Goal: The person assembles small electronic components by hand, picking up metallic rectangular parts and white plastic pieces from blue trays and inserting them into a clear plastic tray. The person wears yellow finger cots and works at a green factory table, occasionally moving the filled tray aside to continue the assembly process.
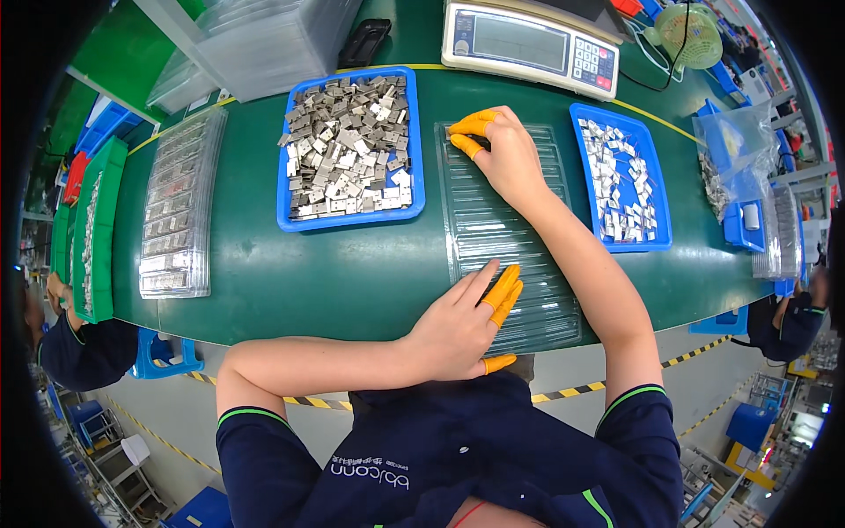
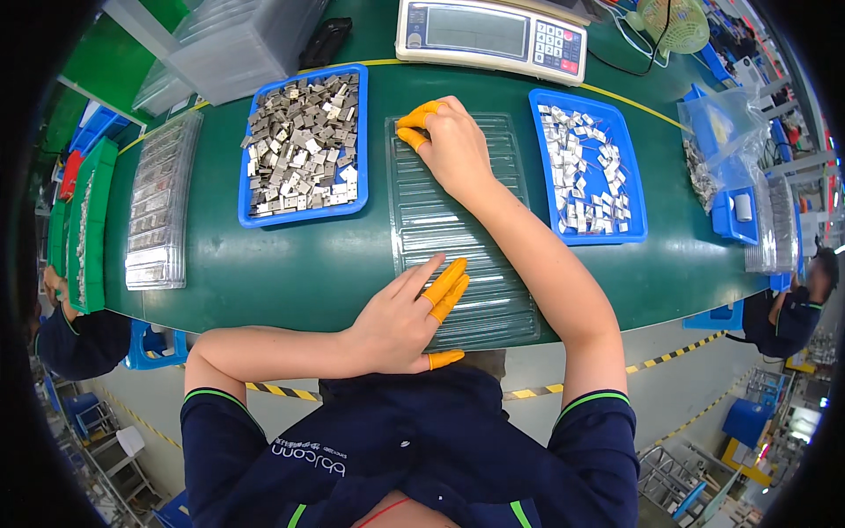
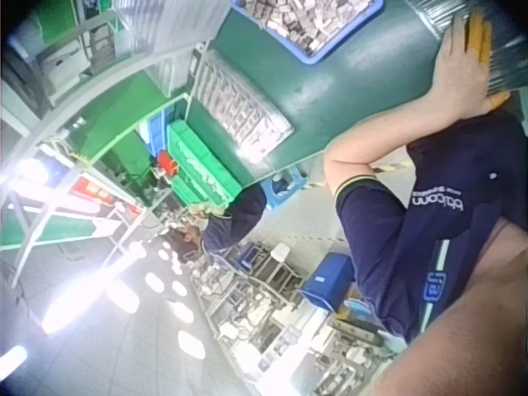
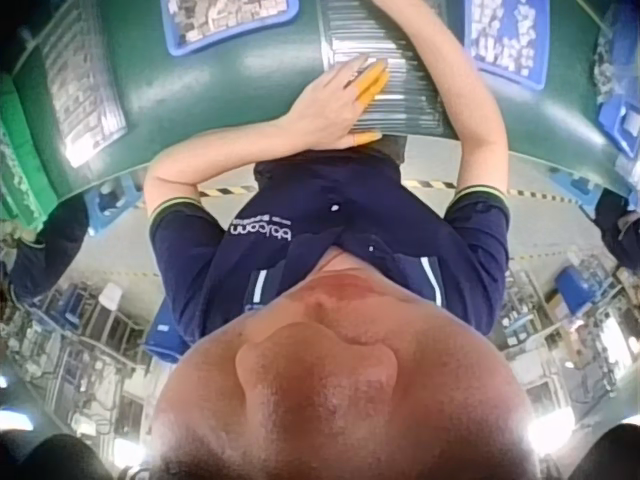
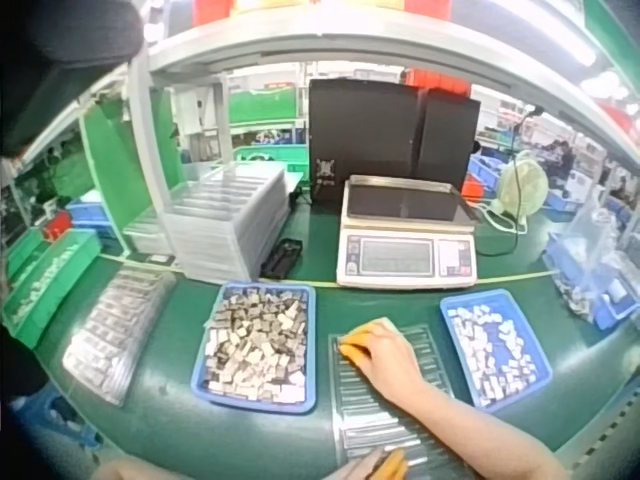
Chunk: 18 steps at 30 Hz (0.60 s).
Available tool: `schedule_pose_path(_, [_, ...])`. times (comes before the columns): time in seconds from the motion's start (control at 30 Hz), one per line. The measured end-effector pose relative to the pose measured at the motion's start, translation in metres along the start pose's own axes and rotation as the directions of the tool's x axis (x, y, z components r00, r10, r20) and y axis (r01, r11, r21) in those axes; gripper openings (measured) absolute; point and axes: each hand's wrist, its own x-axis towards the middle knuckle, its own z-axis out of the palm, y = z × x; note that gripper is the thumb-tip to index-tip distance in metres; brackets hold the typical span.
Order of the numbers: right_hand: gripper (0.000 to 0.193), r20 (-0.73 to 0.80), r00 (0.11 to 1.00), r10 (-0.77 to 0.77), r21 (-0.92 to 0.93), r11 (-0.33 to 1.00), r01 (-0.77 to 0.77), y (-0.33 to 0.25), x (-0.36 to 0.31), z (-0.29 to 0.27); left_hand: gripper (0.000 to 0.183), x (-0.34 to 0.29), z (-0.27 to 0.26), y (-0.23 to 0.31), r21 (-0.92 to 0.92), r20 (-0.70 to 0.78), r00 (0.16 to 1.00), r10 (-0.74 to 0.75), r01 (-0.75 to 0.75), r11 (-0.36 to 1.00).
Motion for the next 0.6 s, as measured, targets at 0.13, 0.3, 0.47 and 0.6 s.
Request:
schedule_pose_path(0.13, [0.015, -0.018, 1.0, -0.008, 0.0, 1.0, 0.008, 0.0, 0.0, 0.0, 0.069, -0.002, 0.003, -0.001, -0.006, -0.048, 0.999, -0.011, 0.01, 1.0])
schedule_pose_path(0.3, [0.016, -0.074, 0.996, 0.046, 0.151, 0.988, -0.034, 0.006, 0.005, -0.006, 0.08, 0.001, 0.002, 0.0, -0.017, -0.07, 0.997, -0.041, 0.039, 0.999])
schedule_pose_path(0.47, [0.02, -0.311, 0.95, -0.022, -0.018, 1.0, 0.017, 0.01, 0.017, -0.057, 0.077, 0.001, -0.002, 0.002, 0.003, -0.109, 0.993, -0.047, 0.047, 0.999])
schedule_pose_path(0.6, [0.02, -0.227, 0.961, 0.158, -0.007, 0.986, -0.164, 0.047, -0.001, -0.09, 0.068, 0.001, -0.007, 0.002, -0.014, -0.197, 0.978, -0.065, 0.063, 0.998])
